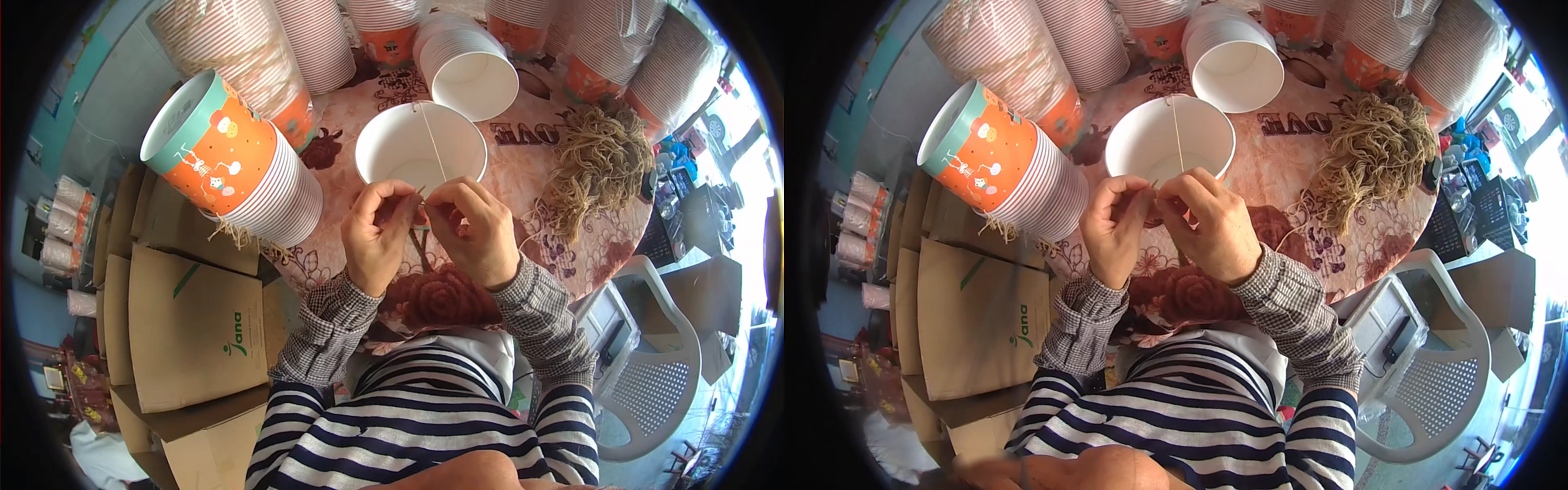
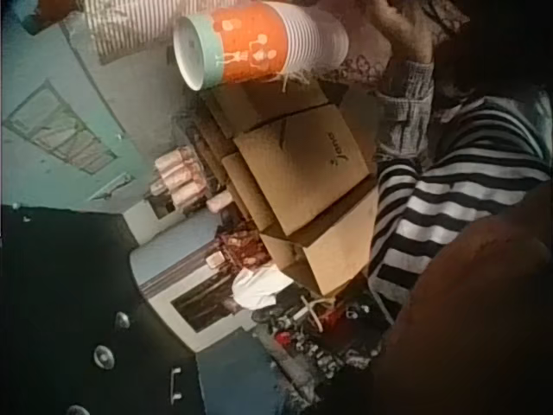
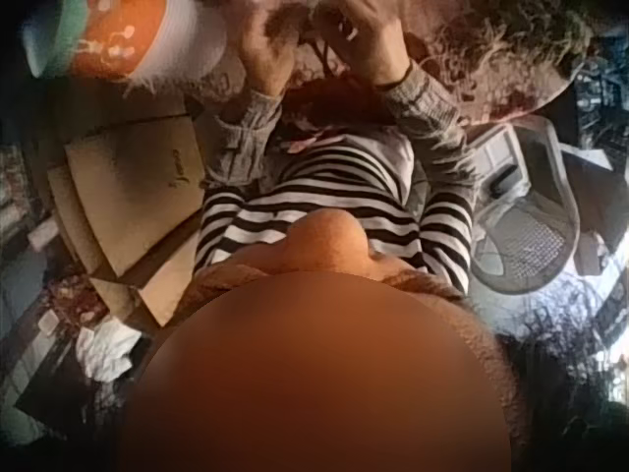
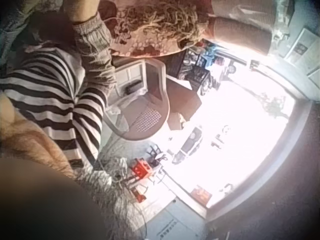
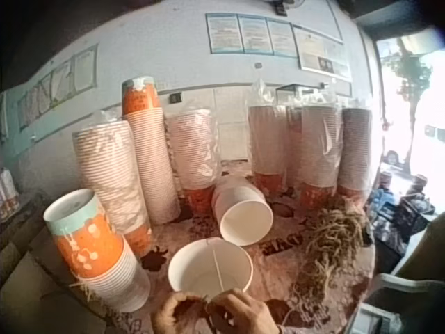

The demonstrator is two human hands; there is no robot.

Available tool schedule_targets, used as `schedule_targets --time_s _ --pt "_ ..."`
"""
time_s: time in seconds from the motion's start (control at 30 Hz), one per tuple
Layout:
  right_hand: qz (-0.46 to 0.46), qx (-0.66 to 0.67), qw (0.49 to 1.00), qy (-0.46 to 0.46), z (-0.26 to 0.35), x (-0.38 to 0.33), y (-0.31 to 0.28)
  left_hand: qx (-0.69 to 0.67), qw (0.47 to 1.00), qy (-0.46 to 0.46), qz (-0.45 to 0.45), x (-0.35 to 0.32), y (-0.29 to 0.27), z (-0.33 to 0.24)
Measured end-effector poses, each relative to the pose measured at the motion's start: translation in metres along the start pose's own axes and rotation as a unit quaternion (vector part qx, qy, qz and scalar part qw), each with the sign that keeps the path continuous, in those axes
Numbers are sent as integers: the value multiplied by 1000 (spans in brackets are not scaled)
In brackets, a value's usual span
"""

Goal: Attaching thin cord handles to printed paper buckets and stacking them on a table.

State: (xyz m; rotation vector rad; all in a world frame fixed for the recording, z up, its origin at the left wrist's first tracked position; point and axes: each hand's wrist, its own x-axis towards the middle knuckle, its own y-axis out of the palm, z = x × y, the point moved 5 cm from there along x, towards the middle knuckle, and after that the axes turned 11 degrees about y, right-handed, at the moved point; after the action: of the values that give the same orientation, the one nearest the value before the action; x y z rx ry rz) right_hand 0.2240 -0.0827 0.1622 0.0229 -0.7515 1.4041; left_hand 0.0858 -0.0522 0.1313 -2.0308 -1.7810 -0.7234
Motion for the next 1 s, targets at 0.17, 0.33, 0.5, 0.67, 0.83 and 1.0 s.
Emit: schedule_targets --time_s 0.17,0.33,0.5,0.67,0.83,1.0 --pt "-19 -36 998 -44 0 0 -3 205 965 157 49 2 6 -13" --pt "24 -5 999 -27 -4 6 -5 101 989 47 101 5 0 -5" --pt "97 245 958 114 -26 4 0 -238 935 -234 119 5 0 0" --pt "36 123 991 -37 -17 6 -5 -261 922 -268 101 7 1 3" --pt "-1 -4 992 -129 -1 6 -12 -295 916 -248 111 7 4 5" --pt "-49 -8 994 -95 -9 5 -12 -149 969 -166 110 6 6 -1"
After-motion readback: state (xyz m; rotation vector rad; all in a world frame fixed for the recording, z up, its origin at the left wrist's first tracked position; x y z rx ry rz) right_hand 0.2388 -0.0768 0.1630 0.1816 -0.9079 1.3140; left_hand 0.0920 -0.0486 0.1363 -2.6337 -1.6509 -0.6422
